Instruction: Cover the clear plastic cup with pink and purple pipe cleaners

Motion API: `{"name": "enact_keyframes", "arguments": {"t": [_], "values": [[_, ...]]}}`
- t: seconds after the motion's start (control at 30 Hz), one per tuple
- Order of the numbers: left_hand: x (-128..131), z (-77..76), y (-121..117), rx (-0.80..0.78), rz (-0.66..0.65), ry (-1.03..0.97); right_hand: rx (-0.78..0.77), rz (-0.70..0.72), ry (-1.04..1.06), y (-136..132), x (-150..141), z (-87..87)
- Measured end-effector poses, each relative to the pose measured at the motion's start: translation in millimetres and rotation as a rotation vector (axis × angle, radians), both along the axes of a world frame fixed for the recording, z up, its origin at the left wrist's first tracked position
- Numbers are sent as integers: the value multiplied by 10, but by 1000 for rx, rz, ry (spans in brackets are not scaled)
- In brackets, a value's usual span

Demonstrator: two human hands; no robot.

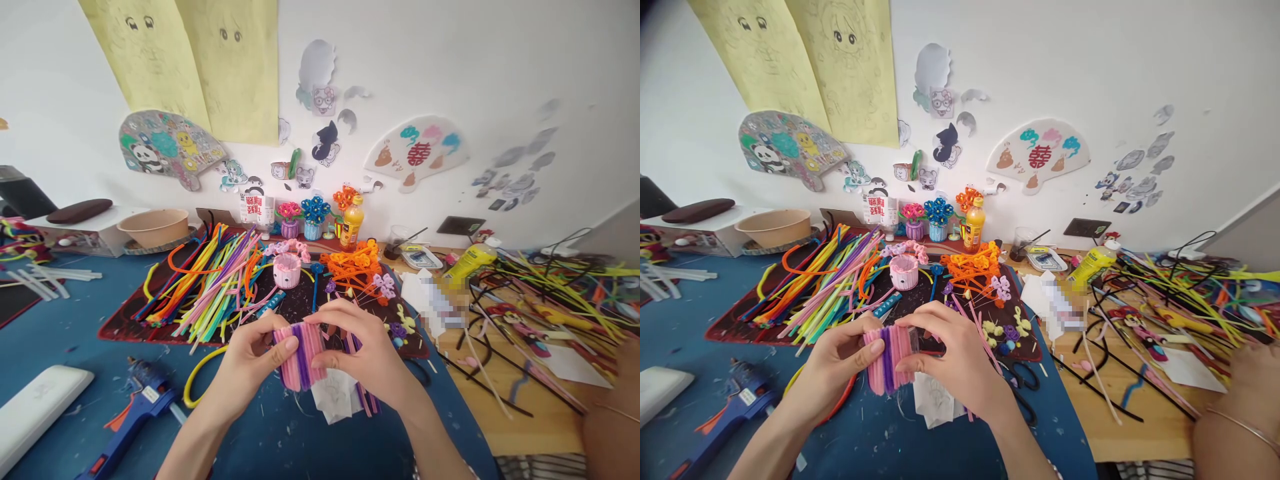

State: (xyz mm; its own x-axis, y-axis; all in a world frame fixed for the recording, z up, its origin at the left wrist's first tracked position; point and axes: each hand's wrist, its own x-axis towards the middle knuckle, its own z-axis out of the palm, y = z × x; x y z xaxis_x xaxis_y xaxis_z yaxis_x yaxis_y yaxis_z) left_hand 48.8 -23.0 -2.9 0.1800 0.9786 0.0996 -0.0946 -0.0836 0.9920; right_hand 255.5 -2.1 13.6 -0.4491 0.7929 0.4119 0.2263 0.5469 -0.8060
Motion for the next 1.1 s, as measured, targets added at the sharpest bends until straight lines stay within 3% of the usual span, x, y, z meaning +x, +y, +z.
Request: {"name": "enact_keyframes", "arguments": {"t": [0.5,1.1], "values": [[-93,30,-3,45,-22,116,48,-4,22,-1,-55,36],[-49,9,-34,60,23,46,83,-33,-22,-41,-14,36]]}}
